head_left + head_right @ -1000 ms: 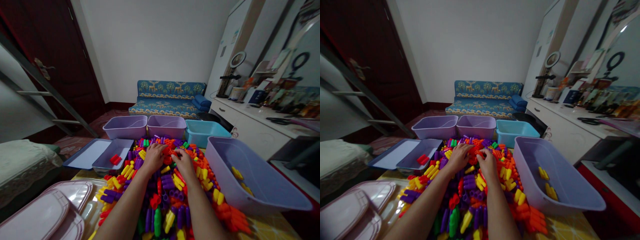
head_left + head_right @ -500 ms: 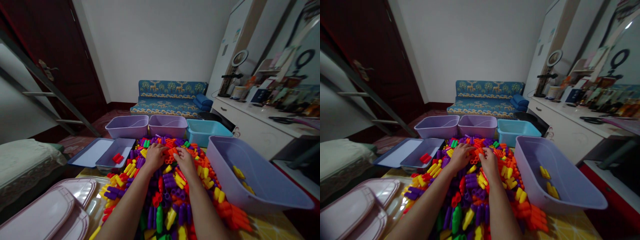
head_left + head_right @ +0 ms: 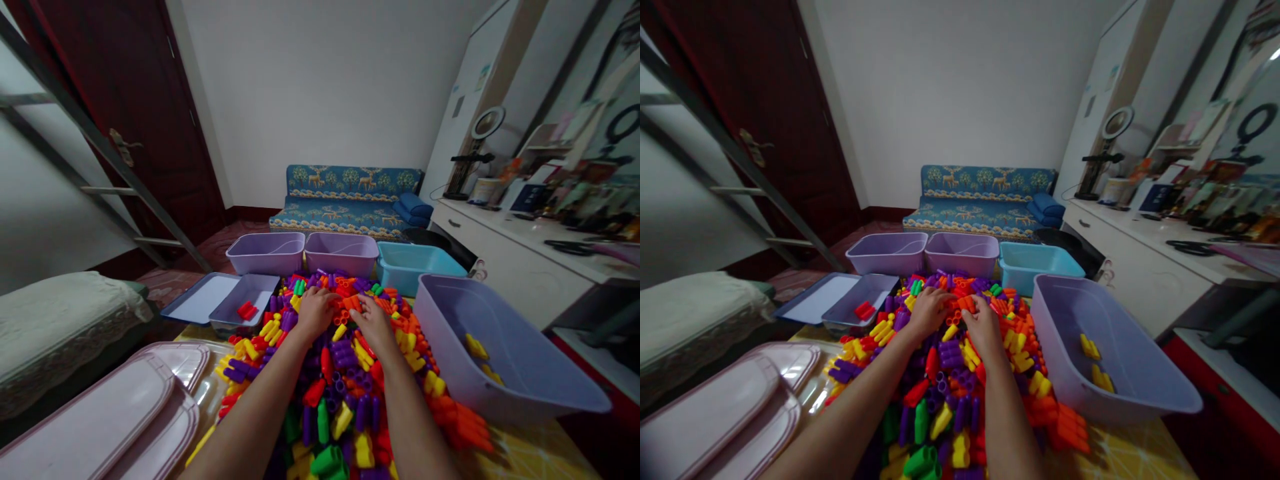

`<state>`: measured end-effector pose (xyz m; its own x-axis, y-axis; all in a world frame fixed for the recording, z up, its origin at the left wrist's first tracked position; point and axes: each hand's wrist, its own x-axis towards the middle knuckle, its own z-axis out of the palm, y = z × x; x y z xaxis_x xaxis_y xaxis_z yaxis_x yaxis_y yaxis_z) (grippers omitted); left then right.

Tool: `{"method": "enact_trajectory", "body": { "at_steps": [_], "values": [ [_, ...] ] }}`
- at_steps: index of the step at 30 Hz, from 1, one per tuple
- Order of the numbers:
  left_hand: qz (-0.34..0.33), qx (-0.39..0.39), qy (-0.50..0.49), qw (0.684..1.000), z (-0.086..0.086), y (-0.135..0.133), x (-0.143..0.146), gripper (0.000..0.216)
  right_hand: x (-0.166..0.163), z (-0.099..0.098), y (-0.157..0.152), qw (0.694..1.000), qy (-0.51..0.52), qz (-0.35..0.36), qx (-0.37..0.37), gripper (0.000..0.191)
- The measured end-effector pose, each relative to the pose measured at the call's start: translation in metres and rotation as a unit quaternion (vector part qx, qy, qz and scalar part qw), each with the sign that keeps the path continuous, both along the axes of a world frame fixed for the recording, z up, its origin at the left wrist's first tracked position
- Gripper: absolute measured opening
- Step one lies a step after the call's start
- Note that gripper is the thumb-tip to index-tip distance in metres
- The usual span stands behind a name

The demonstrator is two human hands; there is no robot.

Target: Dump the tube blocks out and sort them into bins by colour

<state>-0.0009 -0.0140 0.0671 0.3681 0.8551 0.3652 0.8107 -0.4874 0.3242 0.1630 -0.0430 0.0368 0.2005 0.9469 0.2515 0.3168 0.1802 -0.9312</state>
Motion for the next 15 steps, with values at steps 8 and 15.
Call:
{"method": "enact_trajectory", "body": {
  "at_steps": [8, 15],
  "values": [
    [0.003, 0.002, 0.002, 1.0, -0.0066, 0.0039, -0.0004, 0.03, -0.0033, -0.0003, -0.0027, 1.0, -0.007, 0.009, -0.008, 0.05],
    [-0.015, -0.016, -0.026, 0.999, -0.007, 0.0034, -0.002, 0.033, -0.0036, -0.0004, -0.0051, 0.998, -0.057, 0.004, -0.005, 0.046]
  ]
}}
